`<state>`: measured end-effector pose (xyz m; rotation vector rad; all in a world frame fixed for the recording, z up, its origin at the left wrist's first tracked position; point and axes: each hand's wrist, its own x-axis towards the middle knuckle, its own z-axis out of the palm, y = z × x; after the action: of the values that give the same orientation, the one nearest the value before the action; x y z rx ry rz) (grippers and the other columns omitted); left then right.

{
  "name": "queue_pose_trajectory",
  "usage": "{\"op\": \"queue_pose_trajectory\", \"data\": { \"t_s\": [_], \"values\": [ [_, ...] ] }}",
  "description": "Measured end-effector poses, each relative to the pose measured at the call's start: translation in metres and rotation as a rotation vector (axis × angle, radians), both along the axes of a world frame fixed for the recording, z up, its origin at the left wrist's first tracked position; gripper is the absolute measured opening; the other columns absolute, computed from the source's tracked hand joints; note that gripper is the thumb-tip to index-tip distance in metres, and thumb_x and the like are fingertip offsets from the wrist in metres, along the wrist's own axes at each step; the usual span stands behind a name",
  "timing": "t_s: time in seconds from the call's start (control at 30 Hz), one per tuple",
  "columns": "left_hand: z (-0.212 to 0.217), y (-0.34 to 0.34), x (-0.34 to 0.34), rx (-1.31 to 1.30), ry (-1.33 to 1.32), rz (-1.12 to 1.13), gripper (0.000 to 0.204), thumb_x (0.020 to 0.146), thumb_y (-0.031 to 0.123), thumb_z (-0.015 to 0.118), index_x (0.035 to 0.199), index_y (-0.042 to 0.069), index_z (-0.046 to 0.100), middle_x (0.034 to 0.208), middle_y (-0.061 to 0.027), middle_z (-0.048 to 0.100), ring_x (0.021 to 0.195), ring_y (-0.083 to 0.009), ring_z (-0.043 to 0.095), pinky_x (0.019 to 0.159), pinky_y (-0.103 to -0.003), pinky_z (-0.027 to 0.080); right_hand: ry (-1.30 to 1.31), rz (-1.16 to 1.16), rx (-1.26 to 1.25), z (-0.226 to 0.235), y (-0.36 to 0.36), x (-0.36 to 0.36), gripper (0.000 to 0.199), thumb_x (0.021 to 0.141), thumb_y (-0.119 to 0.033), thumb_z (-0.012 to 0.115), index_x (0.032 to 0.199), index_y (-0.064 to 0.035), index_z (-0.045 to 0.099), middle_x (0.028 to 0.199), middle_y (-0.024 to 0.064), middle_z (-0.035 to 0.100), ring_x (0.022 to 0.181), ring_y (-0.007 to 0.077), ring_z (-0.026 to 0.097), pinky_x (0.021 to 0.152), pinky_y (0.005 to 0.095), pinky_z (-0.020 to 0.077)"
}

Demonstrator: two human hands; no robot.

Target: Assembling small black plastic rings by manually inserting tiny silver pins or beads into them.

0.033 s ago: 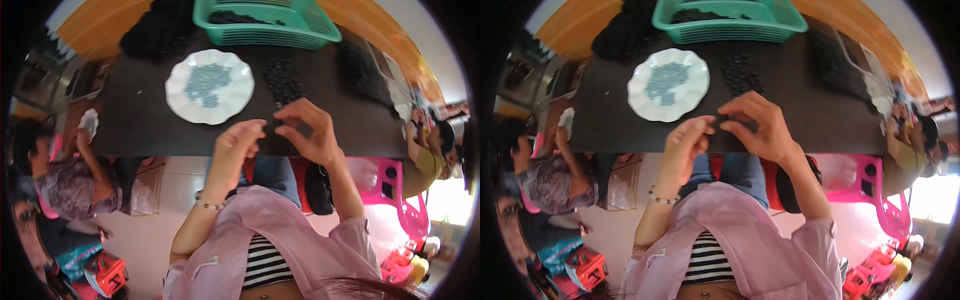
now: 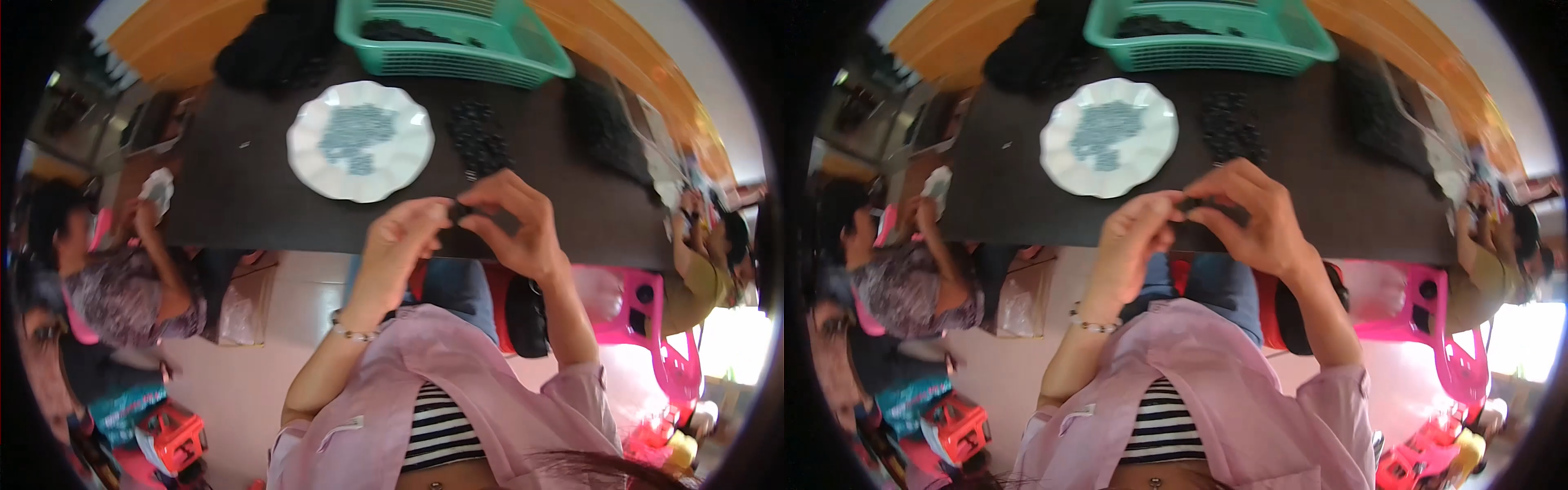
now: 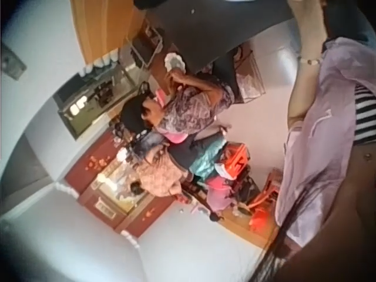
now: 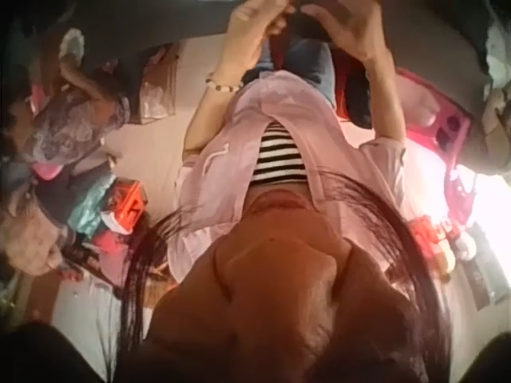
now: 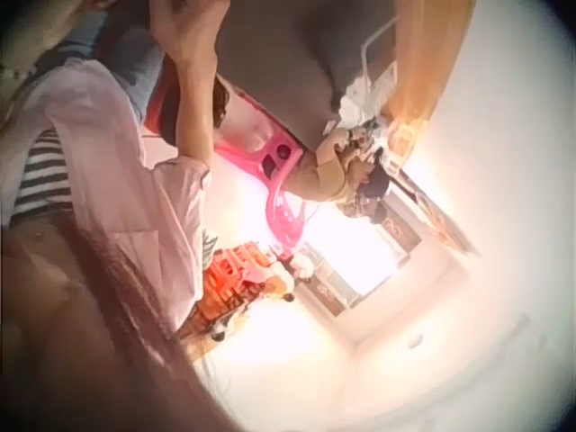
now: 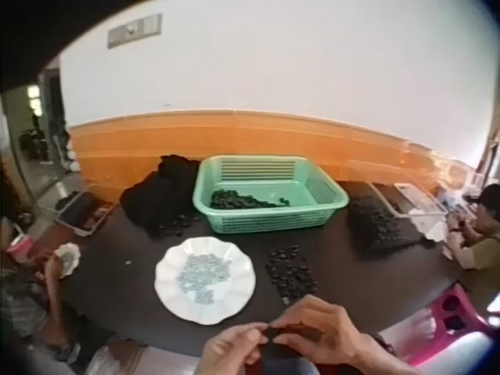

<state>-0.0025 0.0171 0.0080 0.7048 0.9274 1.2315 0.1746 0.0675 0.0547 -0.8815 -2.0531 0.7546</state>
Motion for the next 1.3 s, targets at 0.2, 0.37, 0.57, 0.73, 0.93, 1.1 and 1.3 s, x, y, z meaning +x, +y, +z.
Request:
{"op": "queue_pose_trajectory", "data": {
  "t_s": [0.2,0.37,0.57,0.73,0.93,1.1,1.3],
  "values": [
    [0.007,-0.008,-0.002,0.063,0.021,-0.100,0.027,0.090,0.025,0.064,0.103,0.001,0.066,0.087,-0.0013,0.067,0.075,-0.0029,0.056,0.067,-0.018,0.045,-0.071,0.029,0.136,0.001,-0.015,-0.010,0.022,0.067,0.005,0.071,0.087,-0.0014,0.065,0.086,0.0107,0.061,0.081,0.0254,0.059,0.070,0.0324,0.0479],
    [0.000,-0.016,-0.004,0.087,-0.039,-0.042,0.030,0.093,0.032,0.061,0.097,0.003,0.068,0.083,0.0012,0.065,0.072,-0.0025,0.053,0.063,-0.018,0.043,-0.068,0.058,0.119,0.001,-0.020,-0.022,0.022,0.066,0.005,0.071,0.084,-0.0015,0.063,0.084,0.0091,0.060,0.076,0.0217,0.056,0.064,0.0299,0.0450],
    [-0.003,-0.019,-0.008,-0.019,-0.123,-0.150,0.040,0.088,0.046,0.063,0.087,0.007,0.070,0.075,0.0037,0.060,0.069,-0.0041,0.052,0.060,-0.018,0.041,0.009,0.076,0.169,0.001,-0.021,-0.027,0.024,0.068,0.008,0.068,0.089,-0.0013,0.064,0.085,0.0090,0.060,0.076,0.0198,0.054,0.063,0.0281,0.0433],
    [-0.002,-0.017,-0.003,-0.012,-0.199,-0.181,0.030,0.087,0.034,0.068,0.095,0.005,0.069,0.080,0.0030,0.062,0.071,-0.0040,0.052,0.062,-0.019,0.042,-0.017,0.085,0.158,0.002,-0.024,-0.020,0.026,0.070,0.008,0.066,0.095,-0.0006,0.066,0.090,0.0108,0.063,0.078,0.0213,0.056,0.066,0.0291,0.0453],
    [-0.001,-0.017,-0.010,-0.082,-0.207,-0.132,0.025,0.087,0.022,0.068,0.098,0.000,0.066,0.083,-0.0013,0.063,0.071,-0.0061,0.054,0.064,-0.018,0.043,0.034,0.088,0.003,-0.008,-0.017,-0.013,0.024,0.074,0.004,0.066,0.097,0.0006,0.067,0.091,0.0086,0.063,0.076,0.0156,0.056,0.071,0.0267,0.0451],
    [-0.010,-0.018,-0.008,-0.100,-0.320,-0.127,0.020,0.087,0.018,0.069,0.099,0.002,0.067,0.083,-0.0004,0.064,0.069,-0.0052,0.054,0.063,-0.019,0.043,0.117,0.096,-0.082,-0.012,-0.018,-0.012,0.024,0.075,0.001,0.071,0.099,-0.0013,0.068,0.093,0.0075,0.062,0.077,0.0142,0.056,0.071,0.0260,0.0457],
    [-0.013,-0.020,-0.005,-0.057,-0.355,-0.151,0.018,0.087,0.022,0.068,0.096,0.005,0.068,0.082,0.0019,0.064,0.068,-0.0041,0.053,0.064,-0.018,0.044,0.150,0.103,-0.109,-0.010,-0.024,-0.004,0.023,0.076,-0.002,0.074,0.098,-0.0035,0.069,0.095,0.0066,0.062,0.080,0.0132,0.056,0.070,0.0252,0.0460]
  ]
}}
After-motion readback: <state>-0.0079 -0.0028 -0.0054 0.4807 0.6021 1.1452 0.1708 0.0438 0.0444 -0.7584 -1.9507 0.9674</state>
